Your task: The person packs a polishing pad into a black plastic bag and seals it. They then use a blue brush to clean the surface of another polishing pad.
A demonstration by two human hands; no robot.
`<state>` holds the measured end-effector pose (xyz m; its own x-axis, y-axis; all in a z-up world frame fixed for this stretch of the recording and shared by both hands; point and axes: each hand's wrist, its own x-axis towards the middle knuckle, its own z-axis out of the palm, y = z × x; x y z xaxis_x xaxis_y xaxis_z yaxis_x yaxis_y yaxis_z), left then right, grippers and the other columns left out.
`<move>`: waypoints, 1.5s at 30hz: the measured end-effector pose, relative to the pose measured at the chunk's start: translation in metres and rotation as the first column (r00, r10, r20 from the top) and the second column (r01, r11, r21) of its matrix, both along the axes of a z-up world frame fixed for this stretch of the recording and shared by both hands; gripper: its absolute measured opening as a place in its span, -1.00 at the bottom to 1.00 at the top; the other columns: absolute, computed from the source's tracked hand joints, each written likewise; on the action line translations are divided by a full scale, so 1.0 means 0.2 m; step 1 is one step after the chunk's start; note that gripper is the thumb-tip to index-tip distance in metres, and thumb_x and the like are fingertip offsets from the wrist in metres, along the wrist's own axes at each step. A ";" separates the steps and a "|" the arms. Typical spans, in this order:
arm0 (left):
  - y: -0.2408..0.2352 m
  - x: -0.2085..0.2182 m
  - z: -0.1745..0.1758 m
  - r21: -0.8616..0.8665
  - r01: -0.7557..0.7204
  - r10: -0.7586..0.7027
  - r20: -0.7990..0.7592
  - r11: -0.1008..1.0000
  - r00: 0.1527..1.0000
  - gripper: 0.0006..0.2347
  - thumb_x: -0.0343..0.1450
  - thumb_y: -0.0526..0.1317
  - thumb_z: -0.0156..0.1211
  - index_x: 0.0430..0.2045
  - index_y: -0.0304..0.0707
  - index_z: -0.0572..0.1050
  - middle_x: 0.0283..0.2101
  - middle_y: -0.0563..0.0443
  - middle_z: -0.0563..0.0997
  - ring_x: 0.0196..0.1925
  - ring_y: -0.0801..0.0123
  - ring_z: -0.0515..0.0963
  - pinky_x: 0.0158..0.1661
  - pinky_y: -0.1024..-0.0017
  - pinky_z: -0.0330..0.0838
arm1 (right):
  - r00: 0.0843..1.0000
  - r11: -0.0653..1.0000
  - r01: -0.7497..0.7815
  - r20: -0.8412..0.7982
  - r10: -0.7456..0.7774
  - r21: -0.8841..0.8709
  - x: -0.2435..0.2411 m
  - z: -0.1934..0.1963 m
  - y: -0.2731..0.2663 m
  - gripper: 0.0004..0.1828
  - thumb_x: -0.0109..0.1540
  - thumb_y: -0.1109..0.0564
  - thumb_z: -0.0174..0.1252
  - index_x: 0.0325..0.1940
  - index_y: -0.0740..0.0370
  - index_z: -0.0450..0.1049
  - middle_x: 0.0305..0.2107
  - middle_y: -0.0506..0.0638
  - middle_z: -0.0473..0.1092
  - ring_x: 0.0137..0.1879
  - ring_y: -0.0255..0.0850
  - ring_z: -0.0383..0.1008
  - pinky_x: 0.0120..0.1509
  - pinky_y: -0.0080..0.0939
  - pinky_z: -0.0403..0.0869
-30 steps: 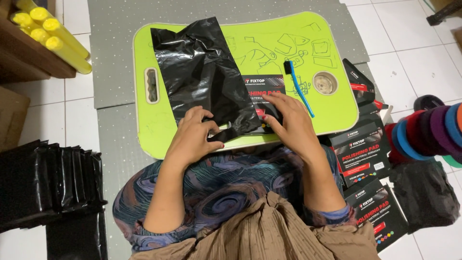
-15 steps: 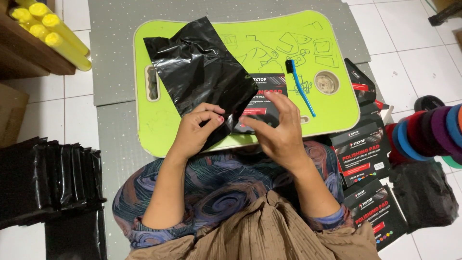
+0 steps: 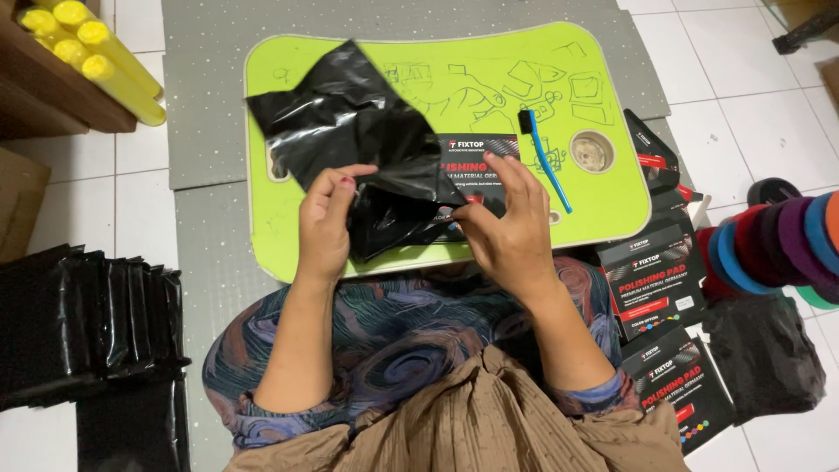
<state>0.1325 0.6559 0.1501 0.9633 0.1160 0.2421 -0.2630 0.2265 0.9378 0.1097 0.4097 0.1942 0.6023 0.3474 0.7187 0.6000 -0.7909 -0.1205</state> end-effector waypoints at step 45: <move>-0.26 -0.03 0.06 0.928 0.087 -0.189 -0.019 0.363 0.982 -0.52 0.29 0.02 0.44 -0.03 -0.22 0.42 0.35 -0.27 0.27 0.48 -0.23 0.18 0.35 -0.21 0.08 | 0.816 0.975 0.224 -0.548 -0.187 0.001 0.46 -0.20 -0.41 -0.50 0.32 -0.14 0.19 0.28 0.13 0.48 0.12 0.14 0.38 0.23 0.14 0.31 0.26 0.13 0.29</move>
